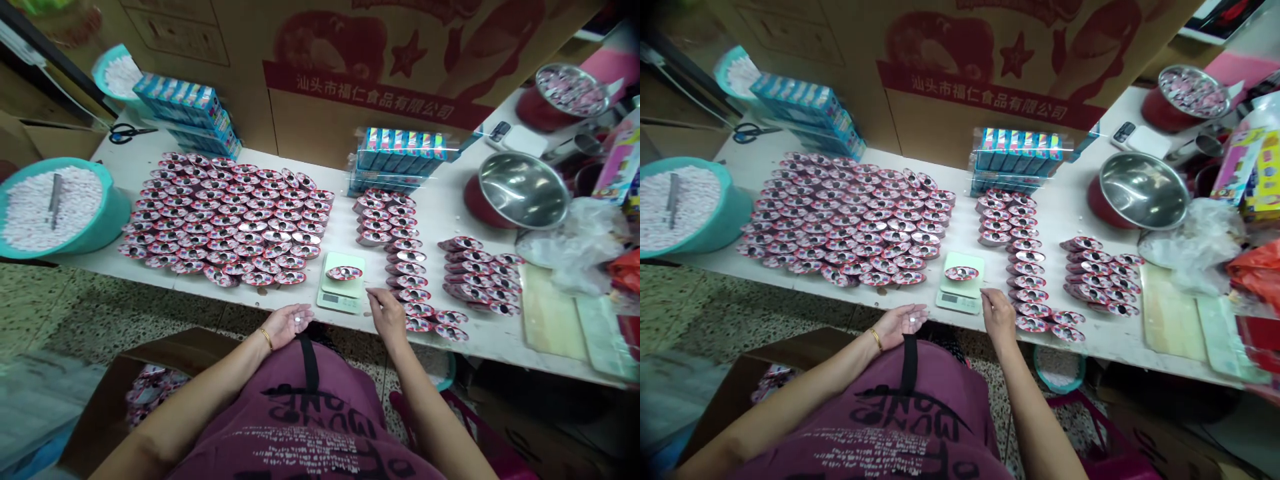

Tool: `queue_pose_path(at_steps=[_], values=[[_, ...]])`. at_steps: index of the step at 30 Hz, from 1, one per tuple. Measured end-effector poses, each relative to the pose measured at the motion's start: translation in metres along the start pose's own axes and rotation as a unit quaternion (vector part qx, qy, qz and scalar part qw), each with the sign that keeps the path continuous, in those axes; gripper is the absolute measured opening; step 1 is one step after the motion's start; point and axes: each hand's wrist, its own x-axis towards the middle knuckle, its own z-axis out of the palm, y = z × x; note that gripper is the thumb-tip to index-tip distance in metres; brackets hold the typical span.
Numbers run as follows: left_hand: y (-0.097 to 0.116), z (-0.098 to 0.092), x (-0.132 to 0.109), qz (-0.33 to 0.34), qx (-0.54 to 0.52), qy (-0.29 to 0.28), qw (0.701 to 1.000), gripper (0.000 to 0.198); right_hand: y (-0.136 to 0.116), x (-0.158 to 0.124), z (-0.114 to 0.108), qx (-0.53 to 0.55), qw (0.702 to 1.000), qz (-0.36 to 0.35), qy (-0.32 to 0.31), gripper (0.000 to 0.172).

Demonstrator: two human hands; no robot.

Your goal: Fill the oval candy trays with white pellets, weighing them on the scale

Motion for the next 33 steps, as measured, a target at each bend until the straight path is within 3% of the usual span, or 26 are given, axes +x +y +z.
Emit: queue_pose_path(at_steps=[4, 9, 17, 24, 29, 33], values=[[0.007, -0.008, -0.002, 0.015, -0.003, 0.026, 1.0, 0.023, 0.011, -0.011, -0.008, 0.006, 1.0, 0.013, 0.003, 0.02], [0.014, -0.009, -0.001, 0.023, 0.002, 0.035, 0.999, 0.023, 0.014, 0.003, -0.006, 0.004, 1.0, 0.024, 0.001, 0.023], [0.015, -0.018, -0.008, 0.041, 0.001, 0.039, 0.998, 0.027, 0.007, 0.028, 0.015, -0.059, 0.996, -0.037, -0.055, 0.044], [0.017, -0.02, -0.015, 0.072, 0.022, 0.035, 0.997, 0.036, 0.005, 0.041, 0.03, -0.114, 0.985, -0.039, -0.119, 0.052], [0.013, -0.023, -0.016, 0.127, 0.12, 0.118, 0.977, 0.02, -0.003, 0.044, 0.034, -0.131, 0.979, -0.055, -0.15, 0.039], [0.014, -0.035, -0.017, 0.181, 0.175, 0.225, 0.941, 0.01, -0.034, 0.037, 0.043, -0.129, 0.966, -0.127, -0.185, 0.032]])
